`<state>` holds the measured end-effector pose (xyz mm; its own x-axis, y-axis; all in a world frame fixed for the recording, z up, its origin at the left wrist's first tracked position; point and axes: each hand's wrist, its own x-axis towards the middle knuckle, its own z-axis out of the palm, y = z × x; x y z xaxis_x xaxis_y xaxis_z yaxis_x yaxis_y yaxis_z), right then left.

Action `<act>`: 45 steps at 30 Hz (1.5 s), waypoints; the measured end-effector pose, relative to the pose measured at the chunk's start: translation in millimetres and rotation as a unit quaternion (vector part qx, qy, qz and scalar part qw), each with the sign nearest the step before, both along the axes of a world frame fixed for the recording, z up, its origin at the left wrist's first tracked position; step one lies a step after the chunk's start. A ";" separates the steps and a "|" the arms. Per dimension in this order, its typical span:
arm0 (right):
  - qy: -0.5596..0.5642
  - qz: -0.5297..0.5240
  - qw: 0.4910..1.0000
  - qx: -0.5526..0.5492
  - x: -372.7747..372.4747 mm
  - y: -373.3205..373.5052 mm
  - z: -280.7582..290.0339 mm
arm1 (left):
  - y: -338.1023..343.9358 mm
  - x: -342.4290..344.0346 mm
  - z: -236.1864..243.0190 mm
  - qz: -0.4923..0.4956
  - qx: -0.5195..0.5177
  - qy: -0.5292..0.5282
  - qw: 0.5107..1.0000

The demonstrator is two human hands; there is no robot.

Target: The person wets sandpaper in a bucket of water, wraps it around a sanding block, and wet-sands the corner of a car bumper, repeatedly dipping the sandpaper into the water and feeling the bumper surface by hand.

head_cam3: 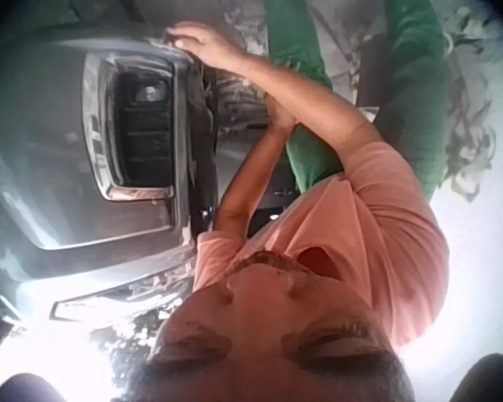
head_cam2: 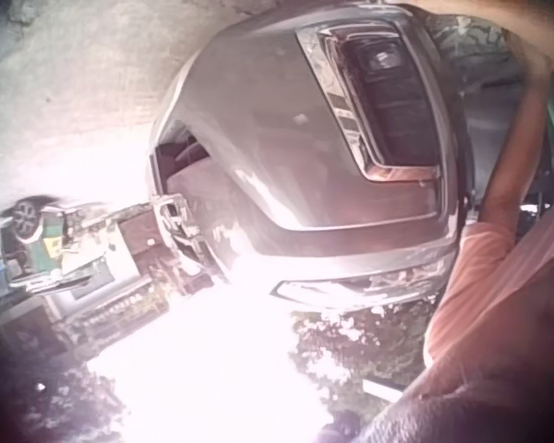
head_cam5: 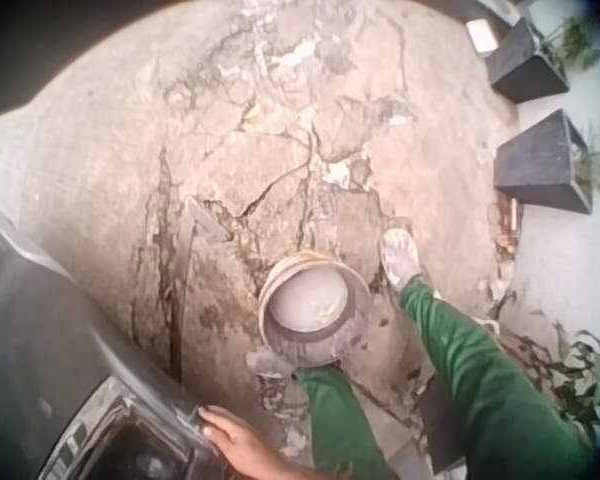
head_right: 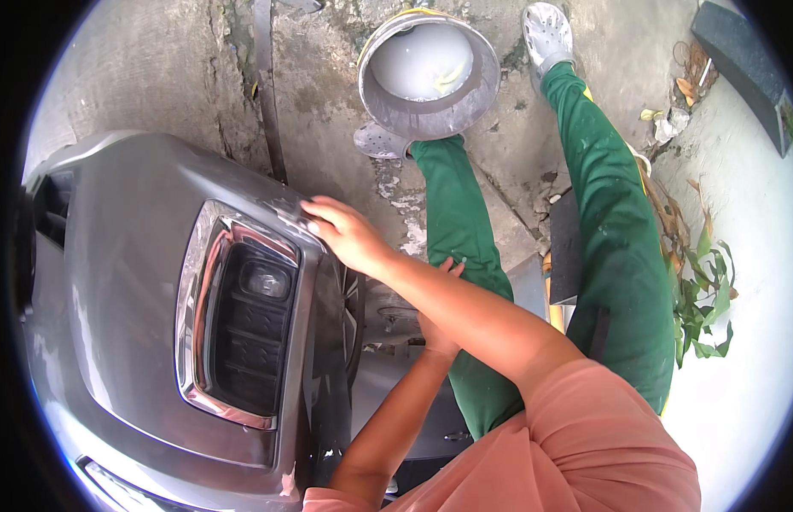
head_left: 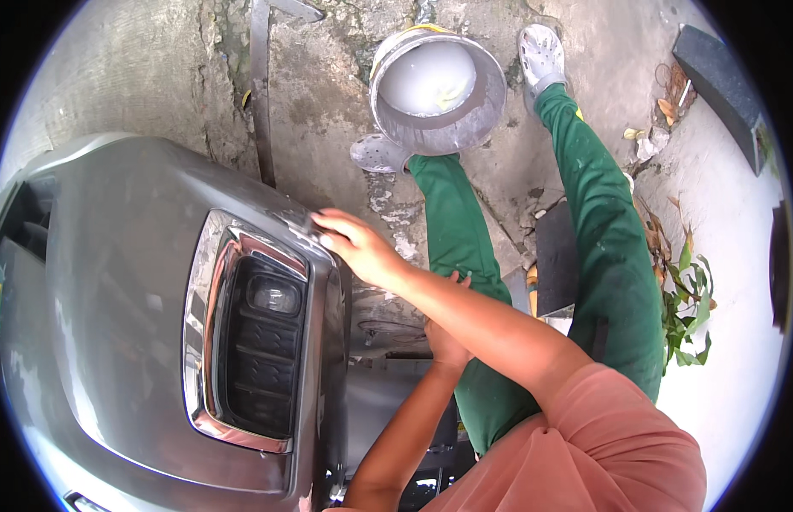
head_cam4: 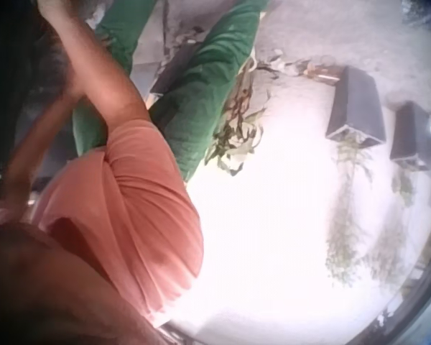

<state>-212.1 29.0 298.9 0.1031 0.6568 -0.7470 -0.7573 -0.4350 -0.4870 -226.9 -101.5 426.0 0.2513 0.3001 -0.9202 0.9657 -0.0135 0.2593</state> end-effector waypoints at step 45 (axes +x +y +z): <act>-0.103 0.066 0.990 0.075 17.9 12.2 3.1 | 3.4 -0.2 -5.1 -0.008 0.046 -0.016 0.999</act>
<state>-194.2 41.1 302.0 0.1488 0.7764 -0.6124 -0.5770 -0.4348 -0.6914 -227.1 -98.0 421.0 0.2853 0.3791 -0.8803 0.9564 -0.0534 0.2870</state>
